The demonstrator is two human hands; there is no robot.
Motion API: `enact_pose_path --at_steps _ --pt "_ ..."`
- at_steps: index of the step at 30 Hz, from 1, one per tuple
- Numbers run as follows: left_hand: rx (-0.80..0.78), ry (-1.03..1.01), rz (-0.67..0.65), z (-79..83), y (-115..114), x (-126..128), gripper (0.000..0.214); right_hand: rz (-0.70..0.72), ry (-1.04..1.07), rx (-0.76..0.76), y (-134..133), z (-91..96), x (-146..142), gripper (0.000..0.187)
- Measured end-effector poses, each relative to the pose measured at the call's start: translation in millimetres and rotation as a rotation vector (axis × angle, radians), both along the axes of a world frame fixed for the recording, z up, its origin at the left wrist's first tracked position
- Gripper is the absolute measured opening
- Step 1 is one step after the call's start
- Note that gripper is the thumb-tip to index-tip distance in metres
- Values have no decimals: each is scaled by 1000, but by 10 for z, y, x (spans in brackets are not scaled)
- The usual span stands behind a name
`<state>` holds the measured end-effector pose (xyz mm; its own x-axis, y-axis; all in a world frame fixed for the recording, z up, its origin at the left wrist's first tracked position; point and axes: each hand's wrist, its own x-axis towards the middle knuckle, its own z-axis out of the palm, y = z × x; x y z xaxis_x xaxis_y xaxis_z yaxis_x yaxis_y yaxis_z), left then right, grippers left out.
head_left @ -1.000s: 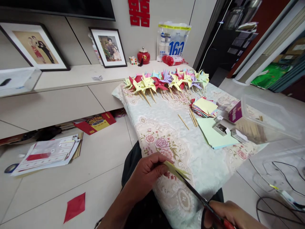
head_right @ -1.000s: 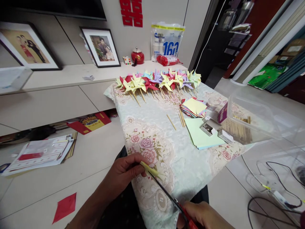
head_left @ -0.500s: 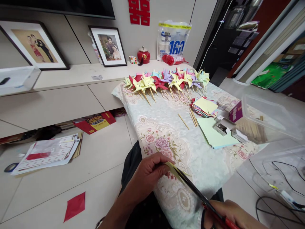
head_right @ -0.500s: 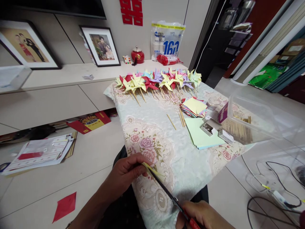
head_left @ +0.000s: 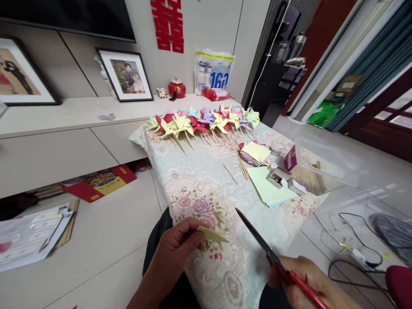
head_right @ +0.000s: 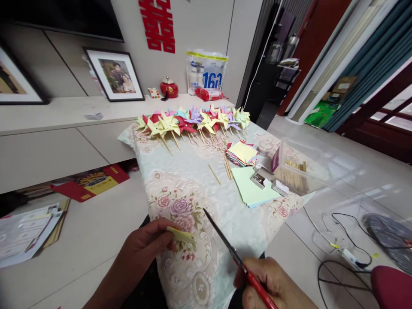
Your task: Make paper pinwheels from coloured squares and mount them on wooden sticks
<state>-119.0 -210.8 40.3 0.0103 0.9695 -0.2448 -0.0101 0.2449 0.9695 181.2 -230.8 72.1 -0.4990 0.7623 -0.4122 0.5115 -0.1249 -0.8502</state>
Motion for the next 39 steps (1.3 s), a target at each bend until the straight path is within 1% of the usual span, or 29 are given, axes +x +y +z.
enact_pose_path --at_steps 2,6,8,10,13,17,21,24,27,29,30,31,32,33,34,35,36,38,39 --pt "-22 -8 23 12 10 -12 19 -47 -154 122 104 -10 52 44" --pt "-27 -5 92 -22 24 -30 24 -164 -619 432 366 -49 186 27" --pt "-36 -12 95 -60 25 -33 25 -200 -786 523 489 -82 268 24" --pt "-46 -28 95 -94 26 -32 25 -226 -888 584 598 -109 333 26" --pt "-45 -60 91 -115 30 -19 29 -235 -966 661 744 -127 366 30" --pt "-56 -78 80 -102 43 7 32 -251 -1014 762 915 -149 298 30" --pt "-24 -50 81 -117 58 17 32 -306 -1056 775 1033 -214 204 32" --pt "-1 -33 83 -131 67 28 31 -310 -1073 766 1067 -299 182 29" --pt "-5 -81 99 -111 89 67 32 -304 -1066 789 1049 -376 205 27" --pt "1 -130 131 -78 126 105 36 -295 -1090 795 1015 -383 218 27" --pt "-1 -153 126 -58 154 126 39 -295 -1111 800 996 -367 212 26" --pt "14 -168 147 -39 190 149 43 -305 -1123 811 978 -337 191 26" --pt "17 -176 144 -21 234 173 46 -323 -1108 834 965 -297 150 26" --pt "32 -183 150 -8 286 199 49 -347 -1047 863 959 -250 88 27" --pt "46 -199 146 -1 345 227 52 -374 -925 889 962 -204 2 28" --pt "67 -221 158 0 408 257 54 -386 -733 895 975 -164 -105 29" --pt "82 -255 152 -8 474 288 56 -374 -490 836 1001 -138 -230 29" --pt "107 -322 138 -46 596 348 56 -356 1 557 1082 -141 -500 32" --pt "124 -355 125 -73 647 372 56 -357 220 416 1133 -173 -630 39"
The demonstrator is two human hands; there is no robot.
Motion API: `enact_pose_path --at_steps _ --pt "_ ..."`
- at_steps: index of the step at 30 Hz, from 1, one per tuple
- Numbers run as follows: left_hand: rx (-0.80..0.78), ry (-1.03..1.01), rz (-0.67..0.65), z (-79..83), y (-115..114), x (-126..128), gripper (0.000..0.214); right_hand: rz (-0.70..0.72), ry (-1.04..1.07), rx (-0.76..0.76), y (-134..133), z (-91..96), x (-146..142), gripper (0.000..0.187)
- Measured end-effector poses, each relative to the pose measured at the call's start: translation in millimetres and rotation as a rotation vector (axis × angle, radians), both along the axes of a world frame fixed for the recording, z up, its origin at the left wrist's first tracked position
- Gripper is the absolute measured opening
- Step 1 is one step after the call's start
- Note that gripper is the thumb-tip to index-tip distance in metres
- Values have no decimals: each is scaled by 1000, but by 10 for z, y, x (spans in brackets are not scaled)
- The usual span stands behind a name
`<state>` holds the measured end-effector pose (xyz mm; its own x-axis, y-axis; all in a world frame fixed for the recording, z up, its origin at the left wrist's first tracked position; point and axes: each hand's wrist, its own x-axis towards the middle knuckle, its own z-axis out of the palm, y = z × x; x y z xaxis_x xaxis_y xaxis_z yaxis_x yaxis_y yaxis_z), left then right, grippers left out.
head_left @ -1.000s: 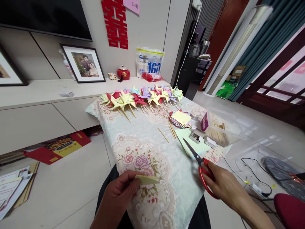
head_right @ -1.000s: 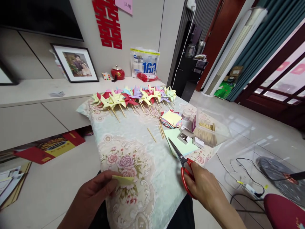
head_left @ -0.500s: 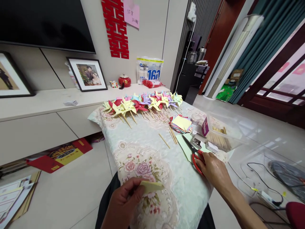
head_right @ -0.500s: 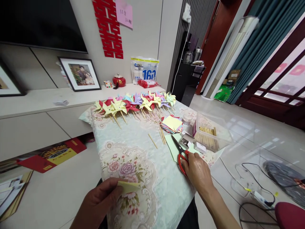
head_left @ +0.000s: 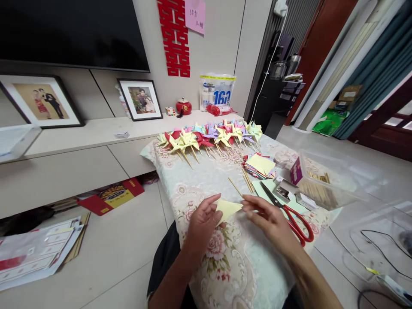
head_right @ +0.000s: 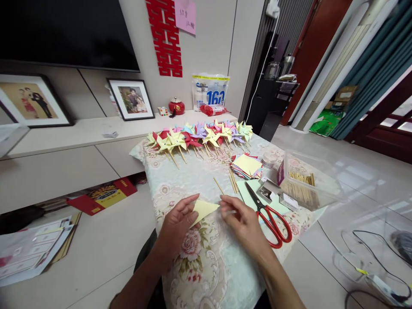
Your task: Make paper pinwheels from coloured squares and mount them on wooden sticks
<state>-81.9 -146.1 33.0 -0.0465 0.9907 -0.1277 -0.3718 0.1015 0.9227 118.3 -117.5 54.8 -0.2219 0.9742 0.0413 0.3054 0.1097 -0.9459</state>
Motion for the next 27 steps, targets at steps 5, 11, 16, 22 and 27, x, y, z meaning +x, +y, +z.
enact_pose_path --at_steps 5,11,16,22,27 --pt "12 -97 -30 -145 95 17 47 71 571 -268 179 -291 -363 59" --pt "-1 -85 -78 -167 67 -52 41 130 669 -390 104 -395 -358 46" --pt "50 22 -157 -198 51 -41 43 89 686 -371 88 -370 -362 39" --pt "90 177 -182 -335 45 -3 53 82 683 -380 100 -433 -339 40" --pt "88 247 -171 -327 48 -14 54 91 689 -380 107 -437 -342 40"
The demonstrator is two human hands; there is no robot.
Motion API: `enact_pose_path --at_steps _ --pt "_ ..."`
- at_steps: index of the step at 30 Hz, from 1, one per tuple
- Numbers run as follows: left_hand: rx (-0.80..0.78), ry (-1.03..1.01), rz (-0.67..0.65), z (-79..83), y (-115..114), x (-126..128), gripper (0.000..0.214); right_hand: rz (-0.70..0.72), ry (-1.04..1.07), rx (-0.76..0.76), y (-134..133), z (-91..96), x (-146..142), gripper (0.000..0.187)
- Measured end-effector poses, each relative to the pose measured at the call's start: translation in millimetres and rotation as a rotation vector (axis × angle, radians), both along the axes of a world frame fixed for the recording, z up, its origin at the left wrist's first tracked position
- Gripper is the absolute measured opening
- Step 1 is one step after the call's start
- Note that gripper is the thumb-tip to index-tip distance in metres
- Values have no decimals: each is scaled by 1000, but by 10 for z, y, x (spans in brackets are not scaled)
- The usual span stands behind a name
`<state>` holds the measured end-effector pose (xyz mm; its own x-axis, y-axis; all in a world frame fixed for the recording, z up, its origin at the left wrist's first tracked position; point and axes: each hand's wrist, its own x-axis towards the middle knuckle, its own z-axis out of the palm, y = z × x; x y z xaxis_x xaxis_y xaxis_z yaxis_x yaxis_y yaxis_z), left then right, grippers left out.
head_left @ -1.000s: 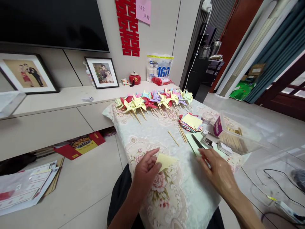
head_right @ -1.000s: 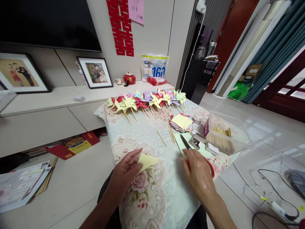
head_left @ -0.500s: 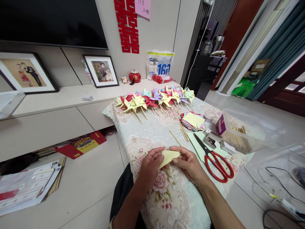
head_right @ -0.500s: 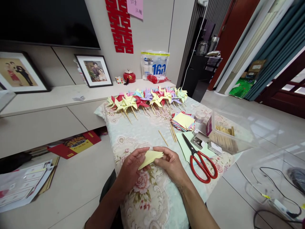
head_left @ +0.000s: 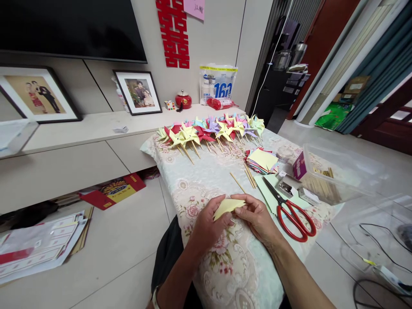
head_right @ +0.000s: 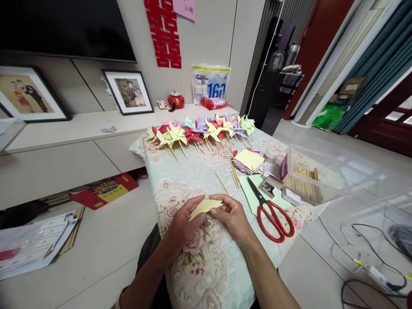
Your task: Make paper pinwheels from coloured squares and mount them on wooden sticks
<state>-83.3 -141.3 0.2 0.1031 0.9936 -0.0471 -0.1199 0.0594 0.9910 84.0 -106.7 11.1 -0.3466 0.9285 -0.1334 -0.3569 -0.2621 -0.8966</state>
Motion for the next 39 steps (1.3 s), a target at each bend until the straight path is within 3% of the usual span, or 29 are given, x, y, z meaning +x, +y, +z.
enact_pose_path --at_steps 9,31,39 --pt "-13 -29 10 76 12 -4 62 -36 -7 -7 3 29 -7 39" --pt "-144 -475 23 97 18 -27 36 -103 -25 -68 14 43 0 30" --pt "-161 -451 -31 70 9 -58 55 -104 -25 -78 44 3 13 30"
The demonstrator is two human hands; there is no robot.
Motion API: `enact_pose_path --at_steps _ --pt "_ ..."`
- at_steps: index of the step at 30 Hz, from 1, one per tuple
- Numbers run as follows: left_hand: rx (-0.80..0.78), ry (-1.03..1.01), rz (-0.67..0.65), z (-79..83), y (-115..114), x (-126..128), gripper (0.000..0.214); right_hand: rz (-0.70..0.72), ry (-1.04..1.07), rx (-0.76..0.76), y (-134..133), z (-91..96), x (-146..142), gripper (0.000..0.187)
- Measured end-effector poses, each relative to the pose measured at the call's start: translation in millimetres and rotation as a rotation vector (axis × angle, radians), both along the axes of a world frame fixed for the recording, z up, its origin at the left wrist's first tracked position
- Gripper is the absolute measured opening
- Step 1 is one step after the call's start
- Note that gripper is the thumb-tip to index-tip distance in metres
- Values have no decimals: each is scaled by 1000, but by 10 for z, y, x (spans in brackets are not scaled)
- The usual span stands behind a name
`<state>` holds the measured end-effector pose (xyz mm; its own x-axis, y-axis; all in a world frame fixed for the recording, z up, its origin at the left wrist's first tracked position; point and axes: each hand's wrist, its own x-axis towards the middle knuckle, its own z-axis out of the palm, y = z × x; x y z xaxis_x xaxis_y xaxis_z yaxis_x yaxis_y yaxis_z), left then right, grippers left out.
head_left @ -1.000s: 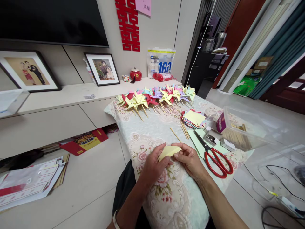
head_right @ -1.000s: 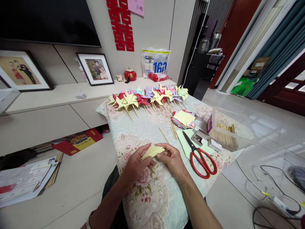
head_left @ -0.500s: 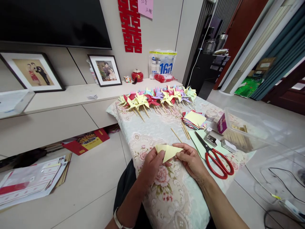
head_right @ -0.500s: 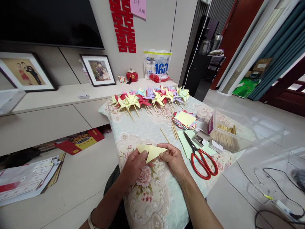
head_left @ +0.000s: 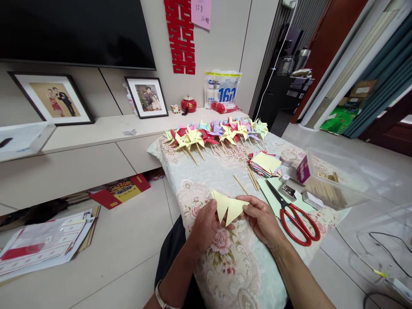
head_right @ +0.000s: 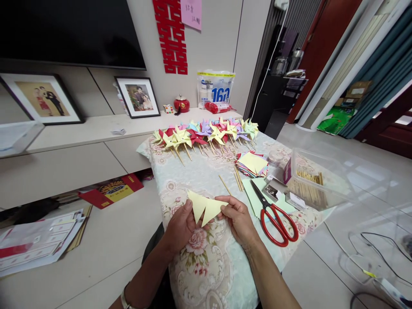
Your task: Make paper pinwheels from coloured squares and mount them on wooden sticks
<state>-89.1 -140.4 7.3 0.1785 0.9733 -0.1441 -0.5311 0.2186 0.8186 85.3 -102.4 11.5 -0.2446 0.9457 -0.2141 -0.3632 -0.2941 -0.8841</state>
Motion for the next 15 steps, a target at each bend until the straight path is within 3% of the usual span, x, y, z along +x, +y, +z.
enact_pose_path --at_steps 6,15 --pt "9 3 -34 36 -3 1 68 8 1 -4 -12 6 11 28" --pt "4 49 13 -4 -33 9 51 43 55 -27 -13 26 21 27"
